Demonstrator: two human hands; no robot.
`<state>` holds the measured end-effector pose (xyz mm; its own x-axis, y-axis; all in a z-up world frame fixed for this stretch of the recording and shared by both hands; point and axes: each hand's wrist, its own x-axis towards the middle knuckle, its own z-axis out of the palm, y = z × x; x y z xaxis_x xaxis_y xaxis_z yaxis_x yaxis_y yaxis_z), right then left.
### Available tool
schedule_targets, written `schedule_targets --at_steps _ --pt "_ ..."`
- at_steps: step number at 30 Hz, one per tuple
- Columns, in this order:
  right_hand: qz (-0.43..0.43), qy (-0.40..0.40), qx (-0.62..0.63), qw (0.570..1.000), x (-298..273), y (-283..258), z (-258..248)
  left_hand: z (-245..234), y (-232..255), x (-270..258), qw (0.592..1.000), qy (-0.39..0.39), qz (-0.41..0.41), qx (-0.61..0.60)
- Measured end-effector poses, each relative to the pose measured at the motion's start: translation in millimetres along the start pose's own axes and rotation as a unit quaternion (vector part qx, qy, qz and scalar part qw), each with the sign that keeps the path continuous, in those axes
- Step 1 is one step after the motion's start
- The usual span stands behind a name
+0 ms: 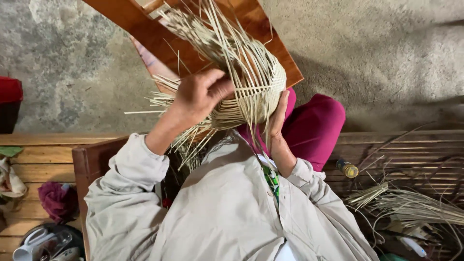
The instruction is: Weaving a hat from dried plant fibers and smoothing the surface with a tool
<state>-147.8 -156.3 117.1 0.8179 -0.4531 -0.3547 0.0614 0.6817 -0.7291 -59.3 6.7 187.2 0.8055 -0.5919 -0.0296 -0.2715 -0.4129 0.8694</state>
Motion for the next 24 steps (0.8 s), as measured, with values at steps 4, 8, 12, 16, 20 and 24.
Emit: schedule_targets --at_steps 4,8,12,16,20,24 --pt "0.008 0.006 0.027 1.000 8.2 3.6 -13.4 6.7 -17.5 5.1 0.995 -0.008 0.013 0.096" --pt "-0.012 -0.006 -0.010 1.000 -6.4 -11.6 2.8 0.4 -10.7 -2.6 0.994 0.045 0.061 0.082" --pt "-0.021 -0.009 -0.023 0.999 -11.6 -19.9 16.6 21.0 -21.1 -12.5 1.000 0.022 0.020 -0.006" --pt "-0.030 -0.025 -0.007 0.999 -11.3 -15.5 13.8 26.0 -23.6 -11.1 0.998 0.049 0.033 -0.008" --pt "-0.003 -0.018 0.034 0.999 -5.5 -5.9 8.1 30.7 -32.7 -12.3 0.997 0.060 0.048 -0.010" --pt "0.000 -0.006 0.042 0.999 -6.9 -4.2 7.9 30.1 -36.9 -11.3 0.997 0.060 0.052 -0.012"
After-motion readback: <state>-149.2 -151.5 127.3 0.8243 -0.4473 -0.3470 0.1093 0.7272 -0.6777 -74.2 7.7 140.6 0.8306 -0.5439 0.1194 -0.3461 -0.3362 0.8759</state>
